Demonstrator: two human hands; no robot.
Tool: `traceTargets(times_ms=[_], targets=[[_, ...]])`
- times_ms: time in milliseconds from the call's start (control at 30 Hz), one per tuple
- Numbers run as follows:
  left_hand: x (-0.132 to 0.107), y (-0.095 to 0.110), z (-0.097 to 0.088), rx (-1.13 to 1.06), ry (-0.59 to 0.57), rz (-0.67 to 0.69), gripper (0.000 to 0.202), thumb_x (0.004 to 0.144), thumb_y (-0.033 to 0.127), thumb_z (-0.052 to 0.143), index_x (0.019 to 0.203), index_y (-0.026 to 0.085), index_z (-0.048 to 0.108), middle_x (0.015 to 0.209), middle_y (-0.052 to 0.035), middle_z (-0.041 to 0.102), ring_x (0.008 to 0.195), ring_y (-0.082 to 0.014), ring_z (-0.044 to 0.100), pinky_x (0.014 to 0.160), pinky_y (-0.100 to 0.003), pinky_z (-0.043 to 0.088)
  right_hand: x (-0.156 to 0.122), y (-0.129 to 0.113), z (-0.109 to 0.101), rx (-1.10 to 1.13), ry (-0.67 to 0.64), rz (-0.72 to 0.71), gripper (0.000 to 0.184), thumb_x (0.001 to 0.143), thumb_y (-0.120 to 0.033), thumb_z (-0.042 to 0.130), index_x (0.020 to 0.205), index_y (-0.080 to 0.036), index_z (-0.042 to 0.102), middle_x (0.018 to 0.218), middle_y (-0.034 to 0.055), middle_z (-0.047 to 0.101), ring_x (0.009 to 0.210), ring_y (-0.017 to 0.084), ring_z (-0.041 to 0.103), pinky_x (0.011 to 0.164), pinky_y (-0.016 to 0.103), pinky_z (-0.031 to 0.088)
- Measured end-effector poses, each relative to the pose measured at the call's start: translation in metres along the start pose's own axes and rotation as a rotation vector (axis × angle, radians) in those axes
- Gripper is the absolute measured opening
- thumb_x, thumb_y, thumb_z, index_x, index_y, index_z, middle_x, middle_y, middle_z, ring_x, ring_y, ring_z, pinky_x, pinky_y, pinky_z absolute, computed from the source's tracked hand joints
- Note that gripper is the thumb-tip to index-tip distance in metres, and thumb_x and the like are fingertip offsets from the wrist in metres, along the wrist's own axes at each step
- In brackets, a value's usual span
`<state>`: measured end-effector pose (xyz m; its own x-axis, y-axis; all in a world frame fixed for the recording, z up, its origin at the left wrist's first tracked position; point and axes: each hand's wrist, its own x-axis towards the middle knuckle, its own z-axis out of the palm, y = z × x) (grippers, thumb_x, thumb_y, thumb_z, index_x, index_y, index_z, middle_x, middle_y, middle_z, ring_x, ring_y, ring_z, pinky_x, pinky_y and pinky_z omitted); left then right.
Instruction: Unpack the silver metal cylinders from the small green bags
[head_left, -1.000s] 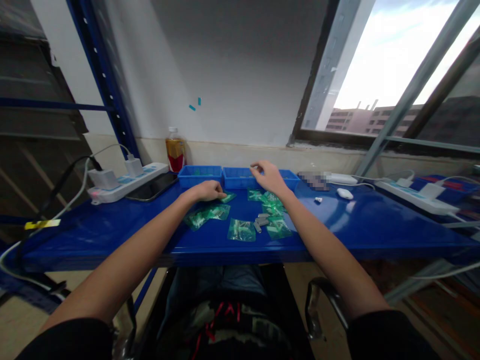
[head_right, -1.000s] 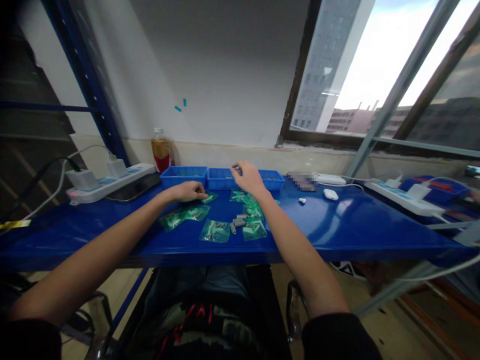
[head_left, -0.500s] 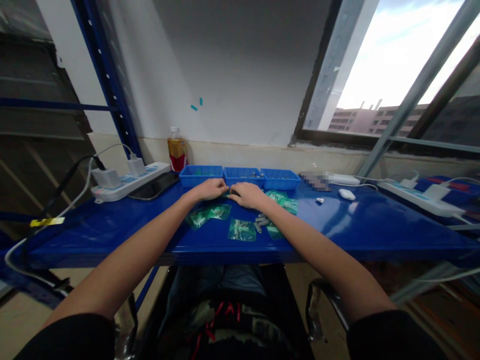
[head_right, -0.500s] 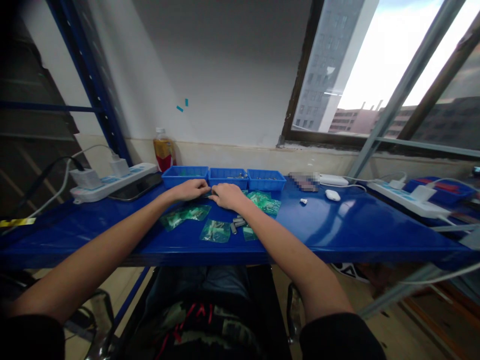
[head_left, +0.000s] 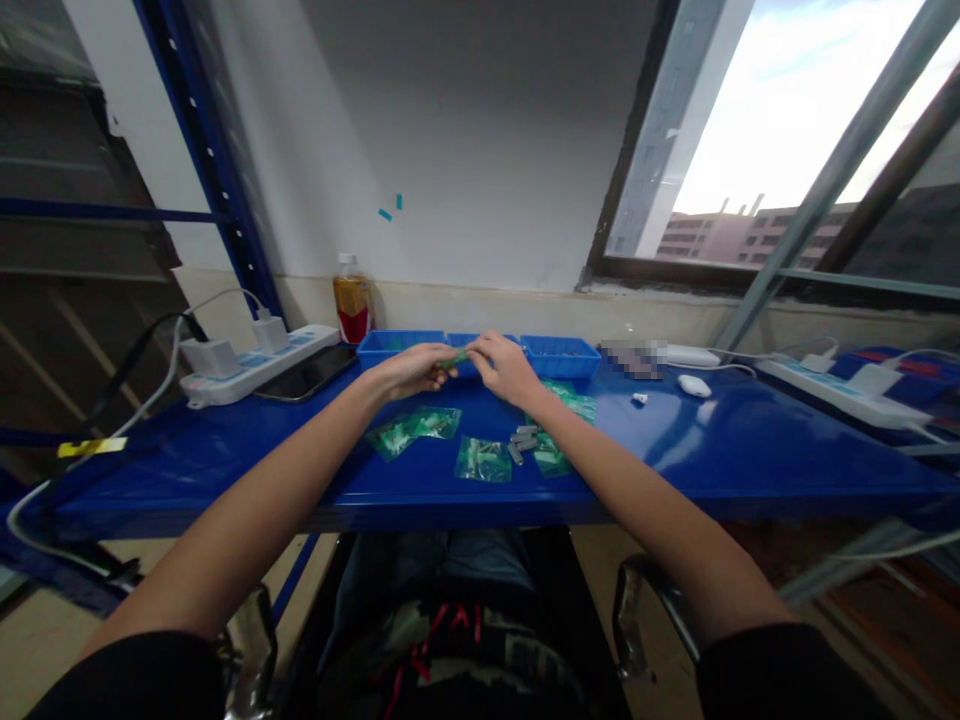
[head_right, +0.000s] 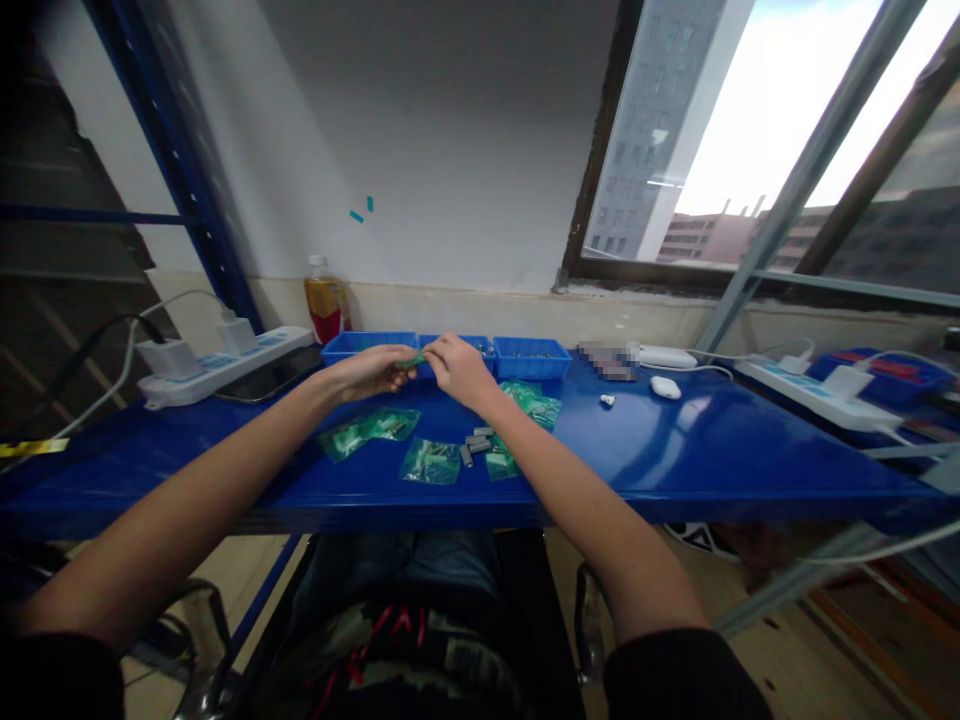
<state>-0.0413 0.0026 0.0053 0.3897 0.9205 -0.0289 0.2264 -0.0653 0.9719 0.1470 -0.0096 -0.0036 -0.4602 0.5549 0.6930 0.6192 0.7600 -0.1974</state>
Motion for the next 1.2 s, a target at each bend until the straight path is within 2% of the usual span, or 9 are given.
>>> traceTargets(times_ms=[100, 233, 400, 467, 567, 767, 867, 1033, 1200], targets=[[-0.003, 0.003, -0.002, -0.029, 0.063, 0.125, 0.028, 0.074, 0.030, 0.066, 0.098, 0.017, 0.061, 0.075, -0.0032, 0.062, 0.055, -0.0082, 0.051, 0.054, -0.021, 0.043, -0.001, -0.003, 0.000, 0.053, 0.030, -0.048, 0.018, 0.088, -0.022, 0.051, 0.096, -0.016, 0.066, 0.100, 0.0096, 0.058, 0.096, 0.018, 0.055, 0.090, 0.032, 0.043], [-0.004, 0.005, -0.006, 0.229, 0.165, 0.227, 0.034, 0.075, 0.032, 0.063, 0.106, 0.017, 0.061, 0.080, -0.0058, 0.065, 0.067, -0.0150, 0.059, 0.060, -0.026, 0.047, -0.002, -0.002, 0.003, 0.047, 0.035, -0.001, 0.018, 0.083, -0.022, 0.057, 0.099, -0.016, 0.065, 0.106, 0.0102, 0.053, 0.097, 0.019, 0.054, 0.088, 0.034, 0.044], [-0.003, 0.001, -0.028, 0.789, 0.719, 0.416, 0.028, 0.080, 0.032, 0.055, 0.103, 0.019, 0.062, 0.096, -0.0080, 0.068, 0.092, -0.0228, 0.061, 0.082, -0.032, 0.045, -0.004, -0.004, 0.006, -0.019, -0.290, 0.043, 0.020, 0.086, -0.031, 0.056, 0.085, -0.014, 0.067, 0.083, 0.0066, 0.059, 0.080, 0.017, 0.055, 0.079, 0.032, 0.042], [-0.002, -0.005, -0.041, 0.830, 0.823, 0.466, 0.024, 0.081, 0.029, 0.053, 0.101, 0.019, 0.061, 0.099, -0.0087, 0.067, 0.096, -0.0233, 0.061, 0.087, -0.033, 0.044, -0.006, -0.009, 0.006, -0.004, -0.419, 0.021, 0.027, 0.088, -0.038, 0.054, 0.088, -0.015, 0.067, 0.081, 0.0064, 0.061, 0.079, 0.018, 0.055, 0.077, 0.031, 0.042], [0.004, -0.013, -0.054, 0.698, 0.858, 0.481, 0.019, 0.080, 0.026, 0.052, 0.095, 0.018, 0.058, 0.095, -0.0075, 0.065, 0.094, -0.0218, 0.061, 0.086, -0.032, 0.046, -0.008, -0.021, 0.007, 0.021, -0.492, -0.024, 0.035, 0.087, -0.047, 0.053, 0.098, -0.016, 0.066, 0.091, 0.0087, 0.063, 0.086, 0.019, 0.056, 0.080, 0.032, 0.042], [0.018, -0.013, -0.050, -0.148, 0.800, 0.369, 0.027, 0.078, 0.019, 0.054, 0.102, 0.022, 0.042, 0.086, -0.0010, 0.062, 0.062, -0.0116, 0.063, 0.055, -0.023, 0.048, -0.011, -0.035, 0.010, 0.039, -0.567, -0.077, 0.045, 0.086, -0.052, 0.052, 0.108, -0.014, 0.063, 0.101, 0.0114, 0.059, 0.096, 0.022, 0.054, 0.087, 0.036, 0.042], [0.017, -0.008, -0.048, -0.337, 0.758, 0.308, 0.035, 0.072, 0.015, 0.059, 0.100, 0.023, 0.041, 0.081, 0.0012, 0.061, 0.059, -0.0094, 0.061, 0.052, -0.019, 0.045, -0.012, -0.035, 0.009, 0.060, -0.577, -0.078, 0.047, 0.086, -0.053, 0.051, 0.109, -0.015, 0.063, 0.102, 0.0117, 0.059, 0.097, 0.023, 0.054, 0.089, 0.037, 0.042], [0.014, -0.008, -0.047, -0.313, 0.748, 0.321, 0.048, 0.062, 0.014, 0.068, 0.101, 0.023, 0.042, 0.080, 0.0033, 0.060, 0.059, -0.0072, 0.058, 0.056, -0.019, 0.046, -0.013, -0.034, 0.007, 0.050, -0.598, -0.073, 0.049, 0.084, -0.056, 0.053, 0.111, -0.016, 0.063, 0.105, 0.0113, 0.058, 0.100, 0.024, 0.053, 0.091, 0.038, 0.041], [0.014, -0.015, -0.049, -0.018, 0.859, 0.350, 0.056, 0.062, 0.017, 0.068, 0.111, 0.022, 0.041, 0.091, -0.0017, 0.061, 0.067, -0.0109, 0.060, 0.063, -0.023, 0.049, -0.013, -0.033, 0.008, 0.074, -0.597, -0.077, 0.050, 0.083, -0.056, 0.054, 0.110, -0.015, 0.063, 0.105, 0.0117, 0.058, 0.101, 0.024, 0.053, 0.090, 0.038, 0.042]])
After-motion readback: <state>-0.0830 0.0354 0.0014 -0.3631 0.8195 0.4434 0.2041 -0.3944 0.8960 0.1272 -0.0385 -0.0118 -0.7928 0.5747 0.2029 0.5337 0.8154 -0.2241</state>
